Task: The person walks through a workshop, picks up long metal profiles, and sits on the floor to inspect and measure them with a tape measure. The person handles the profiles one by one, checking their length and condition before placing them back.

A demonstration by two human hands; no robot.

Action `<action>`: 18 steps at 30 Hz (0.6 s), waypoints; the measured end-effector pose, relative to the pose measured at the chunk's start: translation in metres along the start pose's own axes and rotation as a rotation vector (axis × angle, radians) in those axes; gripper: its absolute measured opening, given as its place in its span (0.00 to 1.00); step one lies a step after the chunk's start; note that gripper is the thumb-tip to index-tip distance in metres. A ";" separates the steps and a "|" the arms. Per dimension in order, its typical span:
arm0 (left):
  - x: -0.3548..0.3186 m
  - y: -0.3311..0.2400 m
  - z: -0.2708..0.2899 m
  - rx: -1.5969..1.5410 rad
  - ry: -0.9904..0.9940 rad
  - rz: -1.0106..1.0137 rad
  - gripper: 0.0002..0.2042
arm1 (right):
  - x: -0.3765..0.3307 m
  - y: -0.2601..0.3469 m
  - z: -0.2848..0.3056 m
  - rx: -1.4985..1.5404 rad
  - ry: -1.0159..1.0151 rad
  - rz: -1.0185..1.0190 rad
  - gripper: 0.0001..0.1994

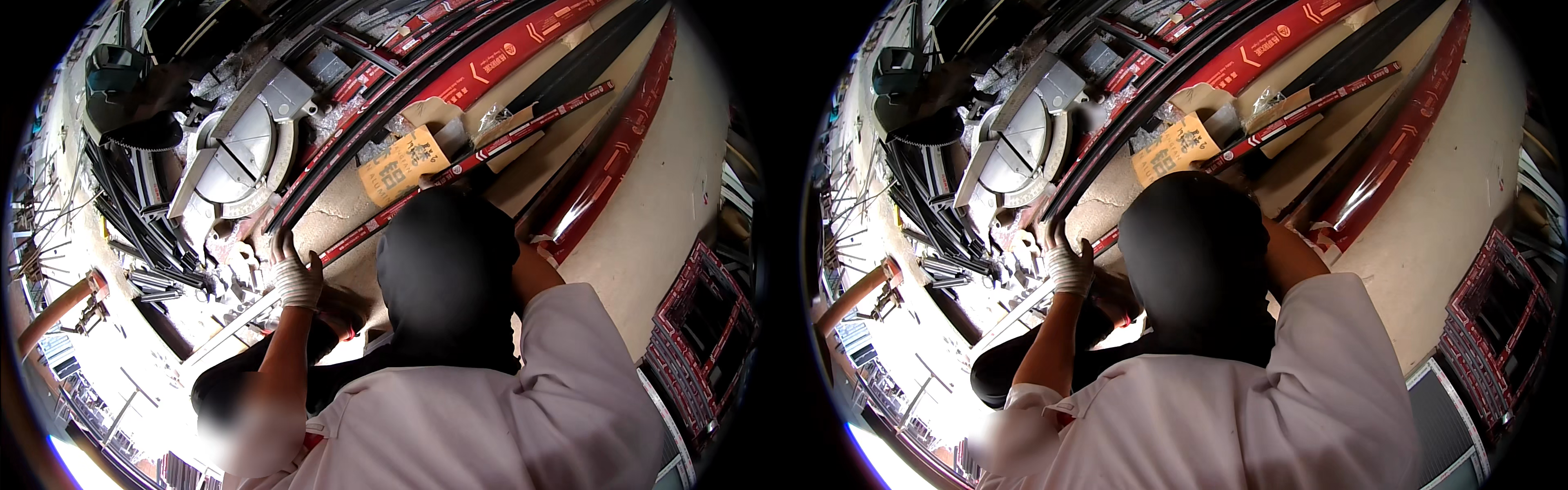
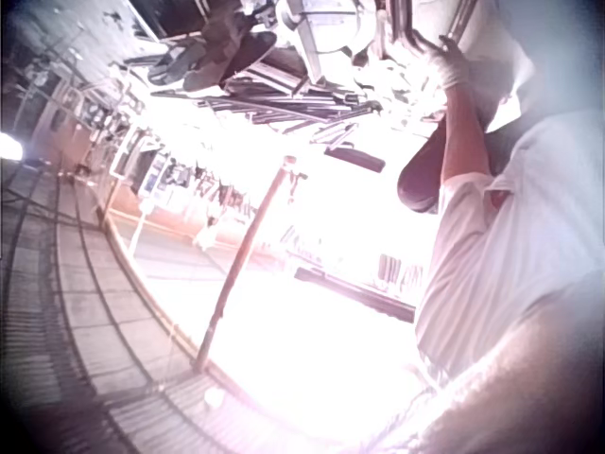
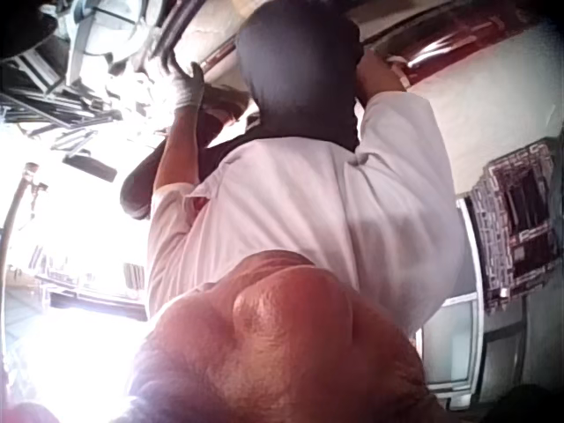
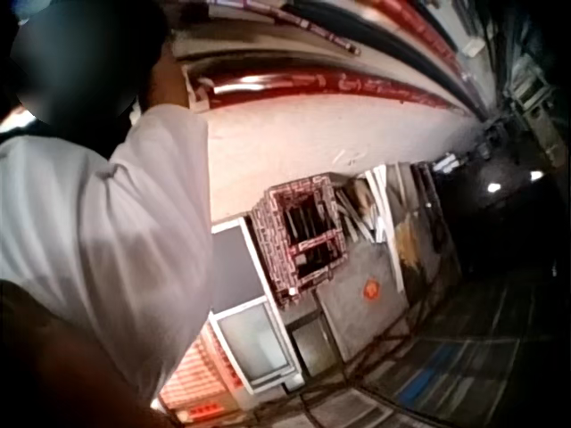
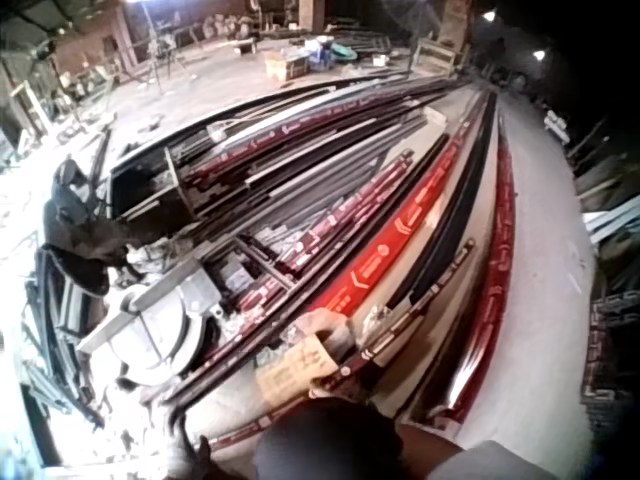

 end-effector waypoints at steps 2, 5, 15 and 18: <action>-0.009 0.000 -0.002 -0.081 0.034 -0.009 0.31 | 0.011 -0.010 -0.012 0.006 0.000 -0.011 0.16; -0.030 0.007 -0.007 -0.069 0.066 -0.040 0.32 | 0.024 -0.017 -0.032 -0.004 0.015 0.003 0.16; -0.026 -0.005 -0.008 0.097 0.636 0.279 0.16 | 0.046 -0.023 -0.036 0.187 0.047 0.268 0.16; -0.047 0.035 0.008 0.122 0.690 0.382 0.14 | -0.023 0.055 -0.026 0.770 0.284 0.014 0.07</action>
Point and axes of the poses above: each hand's wrist, its own x-axis towards the middle knuckle, its own z-axis out of the back of the hand, y = z × x, the point moved 1 cm from there along x, towards the middle knuckle, and after that the axes turned 11 degrees about -y, right-handed, at the moved point
